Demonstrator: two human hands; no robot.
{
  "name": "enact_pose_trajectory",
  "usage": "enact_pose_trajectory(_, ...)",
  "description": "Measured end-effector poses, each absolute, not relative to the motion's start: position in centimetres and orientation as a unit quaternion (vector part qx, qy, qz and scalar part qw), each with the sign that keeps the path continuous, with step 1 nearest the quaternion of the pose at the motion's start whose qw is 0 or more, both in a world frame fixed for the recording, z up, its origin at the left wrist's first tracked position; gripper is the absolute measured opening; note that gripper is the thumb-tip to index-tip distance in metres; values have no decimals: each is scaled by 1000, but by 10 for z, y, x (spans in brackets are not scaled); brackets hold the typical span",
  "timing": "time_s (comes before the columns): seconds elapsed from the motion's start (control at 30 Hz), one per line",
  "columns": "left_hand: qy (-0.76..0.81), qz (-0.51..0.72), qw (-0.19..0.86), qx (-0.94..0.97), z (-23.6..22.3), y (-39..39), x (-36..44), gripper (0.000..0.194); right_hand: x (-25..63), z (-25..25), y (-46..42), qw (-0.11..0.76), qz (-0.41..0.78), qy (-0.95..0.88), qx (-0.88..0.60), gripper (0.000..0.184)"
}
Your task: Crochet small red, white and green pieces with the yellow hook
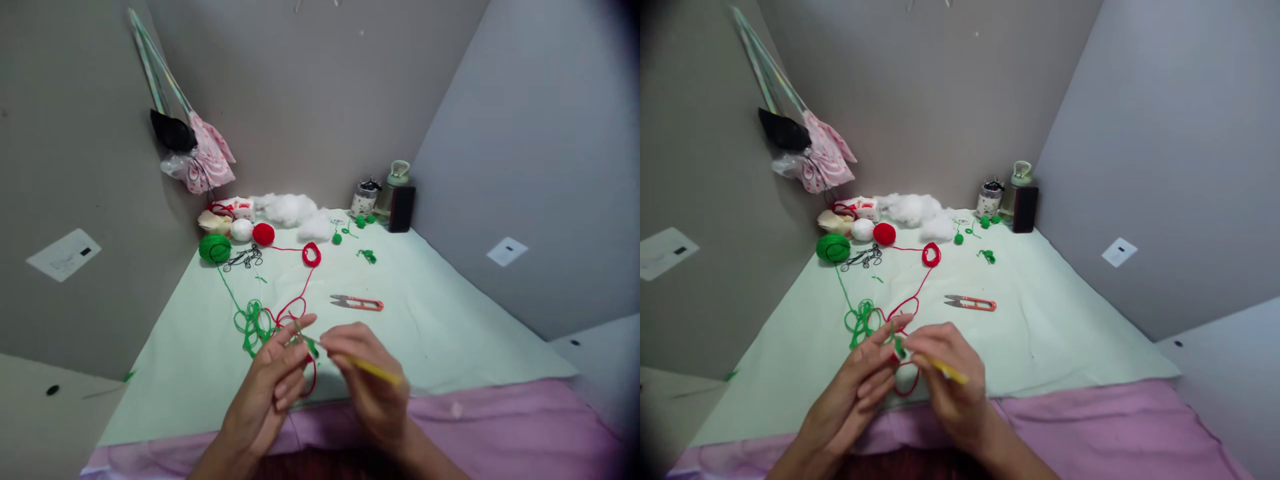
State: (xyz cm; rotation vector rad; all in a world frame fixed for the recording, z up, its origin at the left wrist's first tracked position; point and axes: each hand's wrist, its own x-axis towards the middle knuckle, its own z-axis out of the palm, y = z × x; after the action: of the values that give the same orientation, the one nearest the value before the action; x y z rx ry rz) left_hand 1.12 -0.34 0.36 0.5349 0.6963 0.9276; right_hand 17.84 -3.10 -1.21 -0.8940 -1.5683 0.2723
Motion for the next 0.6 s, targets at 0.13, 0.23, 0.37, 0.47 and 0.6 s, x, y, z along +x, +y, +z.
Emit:
enact_pose_trajectory(0.13, 333, 482, 770, 254, 6, -2, 12, 43, 176, -6, -24, 672, 289, -565, -382, 20)
enact_pose_trajectory(0.23, 343, 489, 743, 302, 7, -8, 17, 40, 173, -6, -22, 652, 321, -580, -369, 16)
enact_pose_trajectory(0.37, 356, 501, 710, 343, 4, -12, 19, 32, 175, -13, -22, 653, 355, -553, -377, 18)
enact_pose_trajectory(0.47, 351, 499, 706, 359, 2, -11, 17, 29, 177, -16, -21, 661, 419, -504, -365, 22)
enact_pose_trajectory(0.6, 345, 498, 714, 352, 5, -9, 16, 29, 178, -12, -21, 672, 449, -482, -338, 23)
